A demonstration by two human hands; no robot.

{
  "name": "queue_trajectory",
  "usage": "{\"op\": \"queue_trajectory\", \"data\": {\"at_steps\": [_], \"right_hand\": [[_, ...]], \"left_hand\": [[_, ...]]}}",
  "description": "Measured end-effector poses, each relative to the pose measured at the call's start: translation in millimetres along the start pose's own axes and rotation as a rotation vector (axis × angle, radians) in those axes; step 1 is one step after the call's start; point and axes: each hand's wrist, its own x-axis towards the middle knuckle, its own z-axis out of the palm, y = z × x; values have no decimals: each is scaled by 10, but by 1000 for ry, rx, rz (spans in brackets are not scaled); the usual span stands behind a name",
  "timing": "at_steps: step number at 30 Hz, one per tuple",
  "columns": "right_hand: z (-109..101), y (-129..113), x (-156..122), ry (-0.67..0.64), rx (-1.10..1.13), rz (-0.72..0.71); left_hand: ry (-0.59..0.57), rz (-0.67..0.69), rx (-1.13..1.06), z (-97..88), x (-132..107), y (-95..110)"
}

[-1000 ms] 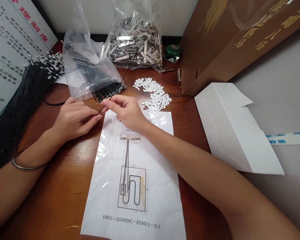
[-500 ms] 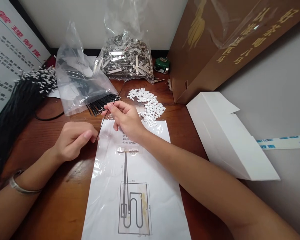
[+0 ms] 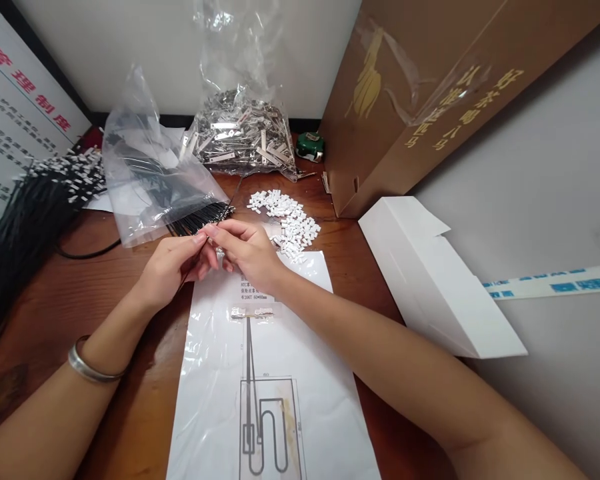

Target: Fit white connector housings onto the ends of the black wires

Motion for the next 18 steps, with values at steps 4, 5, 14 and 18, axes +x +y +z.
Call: {"op": "queue_trajectory", "data": {"at_steps": [4, 5, 14, 18], "right_hand": [[-17, 22, 10, 1, 24, 24], [-20, 24, 11, 5, 30, 28], [-37, -12, -4, -138, -34, 56], [-39, -19, -11, -74, -3, 54]], "left_hand": [[-60, -2, 70, -36, -38, 4], [-85, 0, 89, -39, -50, 11], [-73, -2, 49, -63, -63, 29], [-86, -32, 82, -85, -72, 22]]}}
